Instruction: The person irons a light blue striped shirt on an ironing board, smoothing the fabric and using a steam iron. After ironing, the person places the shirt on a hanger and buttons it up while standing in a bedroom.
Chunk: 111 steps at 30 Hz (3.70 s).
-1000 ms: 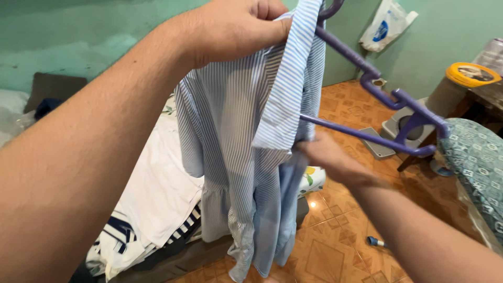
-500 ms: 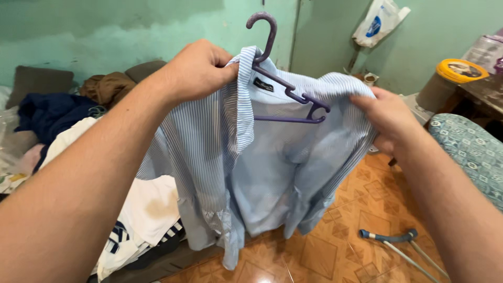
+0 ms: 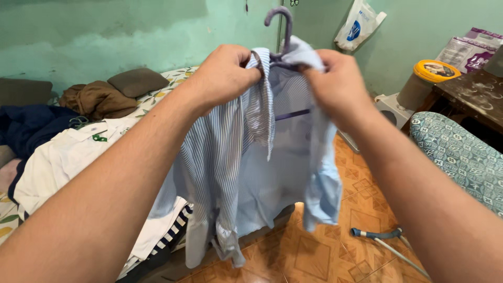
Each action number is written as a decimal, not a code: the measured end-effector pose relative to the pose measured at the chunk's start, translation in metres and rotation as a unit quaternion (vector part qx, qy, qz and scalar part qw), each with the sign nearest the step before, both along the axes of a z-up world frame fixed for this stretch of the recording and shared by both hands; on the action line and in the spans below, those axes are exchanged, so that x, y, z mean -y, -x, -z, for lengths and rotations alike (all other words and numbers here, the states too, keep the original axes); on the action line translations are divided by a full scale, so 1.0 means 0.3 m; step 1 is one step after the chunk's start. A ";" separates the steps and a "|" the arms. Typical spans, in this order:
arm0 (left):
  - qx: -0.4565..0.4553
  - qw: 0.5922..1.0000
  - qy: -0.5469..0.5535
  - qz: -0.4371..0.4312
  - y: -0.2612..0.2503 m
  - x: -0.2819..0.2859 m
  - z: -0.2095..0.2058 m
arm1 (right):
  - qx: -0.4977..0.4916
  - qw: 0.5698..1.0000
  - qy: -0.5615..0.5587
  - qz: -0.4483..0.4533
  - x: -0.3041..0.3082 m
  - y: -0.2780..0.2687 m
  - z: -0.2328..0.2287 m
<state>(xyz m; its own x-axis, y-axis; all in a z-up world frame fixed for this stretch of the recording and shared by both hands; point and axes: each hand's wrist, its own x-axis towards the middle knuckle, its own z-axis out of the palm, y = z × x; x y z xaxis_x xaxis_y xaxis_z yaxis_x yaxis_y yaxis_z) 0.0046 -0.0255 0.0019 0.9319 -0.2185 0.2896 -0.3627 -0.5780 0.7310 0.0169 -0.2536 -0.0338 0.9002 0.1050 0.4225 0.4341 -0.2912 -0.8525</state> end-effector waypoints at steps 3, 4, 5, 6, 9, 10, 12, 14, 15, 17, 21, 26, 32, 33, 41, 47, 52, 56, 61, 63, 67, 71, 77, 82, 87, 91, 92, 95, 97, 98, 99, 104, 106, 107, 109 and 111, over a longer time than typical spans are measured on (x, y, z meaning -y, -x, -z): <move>0.027 0.999 0.033 0.001 -0.024 -0.007 -0.010 | 0.043 0.997 0.016 -0.065 -0.019 0.051 0.004; -0.002 0.998 0.068 0.010 -0.033 -0.011 -0.015 | 0.011 0.996 -0.026 -0.084 -0.019 0.066 0.001; -0.030 0.994 0.102 0.018 -0.042 -0.014 -0.022 | -0.021 0.992 -0.068 -0.104 -0.020 0.077 -0.002; -0.059 0.989 0.136 0.027 -0.046 -0.014 -0.025 | -0.034 0.984 -0.111 -0.133 -0.025 0.084 -0.003; -0.131 0.970 0.202 0.040 -0.043 -0.015 -0.037 | -0.054 0.962 -0.202 -0.177 -0.032 0.089 0.001; -0.143 0.966 0.211 0.034 -0.038 -0.014 -0.039 | -0.050 0.963 -0.207 -0.164 -0.032 0.087 0.005; -0.167 0.959 0.229 0.022 -0.026 -0.012 -0.043 | -0.074 0.959 -0.236 -0.138 -0.034 0.083 0.019; -0.190 0.945 0.267 -0.001 -0.024 -0.005 -0.050 | -0.130 0.944 -0.281 -0.110 -0.031 0.085 0.044; -0.202 0.937 0.286 -0.012 -0.026 -0.003 -0.052 | -0.138 0.936 -0.301 -0.123 -0.034 0.090 0.064; -0.187 0.943 0.274 -0.018 -0.032 -0.002 -0.047 | -0.154 0.916 -0.339 -0.151 -0.051 0.104 0.110; -0.198 0.932 0.304 -0.003 -0.043 -0.003 -0.030 | -0.134 0.943 -0.275 -0.130 -0.074 0.108 0.155; -0.244 0.909 0.335 0.038 -0.023 0.023 -0.047 | -0.072 0.980 -0.174 -0.069 -0.097 0.094 0.132; -0.190 0.946 0.259 -0.028 0.022 0.117 -0.027 | -0.296 0.890 -0.344 -0.043 -0.137 0.083 0.096; -0.184 0.948 0.258 -0.013 0.018 0.128 -0.018 | -0.304 0.864 -0.391 -0.087 -0.130 0.078 0.093; -0.187 0.951 0.248 -0.005 -0.054 0.246 0.034 | -0.328 0.744 -0.545 -0.203 0.066 0.017 0.092; -0.119 0.986 0.115 0.037 -0.074 0.368 0.039 | -0.304 0.800 -0.486 -0.178 0.210 -0.007 0.059; -0.169 0.954 0.224 0.111 -0.109 0.356 -0.029 | -0.175 0.933 -0.284 -0.134 0.318 0.051 0.033; -0.204 0.927 0.298 0.104 -0.114 0.302 -0.116 | -0.066 0.995 -0.052 -0.055 0.348 0.083 0.054; -0.245 0.918 0.309 0.046 -0.113 0.284 -0.175 | 0.255 0.940 0.220 -0.046 0.295 0.119 0.096; -0.239 0.921 0.305 0.053 -0.118 0.272 -0.181 | 0.317 0.923 0.207 -0.063 0.251 0.121 0.103; -0.280 0.905 0.314 0.063 -0.141 0.222 -0.168 | 0.093 0.989 0.012 -0.116 0.122 0.102 0.133; -0.315 0.872 0.364 0.086 -0.136 0.096 -0.133 | 0.060 0.986 -0.083 -0.134 0.063 0.061 0.160; -0.280 0.923 0.259 -0.042 -0.075 -0.107 -0.038 | -0.047 0.959 -0.230 -0.158 -0.028 0.017 0.164; -0.228 0.941 0.154 -0.194 -0.048 -0.274 0.044 | -0.084 0.963 -0.190 -0.169 -0.209 0.008 0.194; -0.182 0.945 0.195 -0.192 -0.040 -0.512 0.175 | -0.130 0.972 -0.097 -0.172 -0.425 -0.001 0.249; -0.200 0.925 0.233 -0.224 -0.055 -0.737 0.334 | -0.134 0.977 0.005 -0.168 -0.604 -0.014 0.348; -0.208 0.912 0.270 -0.228 -0.059 -0.793 0.387 | -0.138 0.974 0.026 -0.175 -0.648 -0.019 0.381; -0.212 0.876 0.375 -0.218 -0.097 -0.958 0.551 | -0.184 0.958 0.114 -0.187 -0.783 -0.076 0.478; -0.209 0.853 0.422 -0.223 -0.140 -1.062 0.639 | -0.161 0.951 0.144 -0.221 -0.877 -0.136 0.536; -0.207 0.844 0.434 -0.236 -0.156 -1.112 0.683 | -0.147 0.947 0.156 -0.241 -0.927 -0.167 0.573; -0.206 0.834 0.447 -0.250 -0.163 -1.162 0.728 | -0.132 0.942 0.172 -0.255 -0.975 -0.201 0.611; -0.200 0.804 0.512 -0.228 -0.196 -1.392 0.897 | -0.196 0.909 0.220 -0.294 -1.195 -0.348 0.803; -0.215 0.802 0.528 -0.179 -0.204 -1.457 0.967 | -0.189 0.906 0.218 -0.310 -1.264 -0.377 0.879; -0.231 0.805 0.511 -0.191 -0.198 -1.488 1.001 | -0.184 0.905 0.216 -0.318 -1.295 -0.391 0.911; -0.257 0.824 0.453 -0.221 -0.199 -1.538 1.084 | -0.193 0.896 0.258 -0.306 -1.346 -0.408 0.972; -0.269 0.853 0.368 -0.253 -0.213 -1.564 1.175 | -0.189 0.887 0.287 -0.308 -1.395 -0.417 1.024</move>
<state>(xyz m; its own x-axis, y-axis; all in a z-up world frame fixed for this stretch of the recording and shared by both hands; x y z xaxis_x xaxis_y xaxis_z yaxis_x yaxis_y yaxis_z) 0.0683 0.4438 -0.3506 0.8941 0.3076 -0.3254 0.3005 0.1265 0.9453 0.1419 0.1650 -0.3412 0.6641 0.7257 -0.1797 0.3751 -0.5314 -0.7596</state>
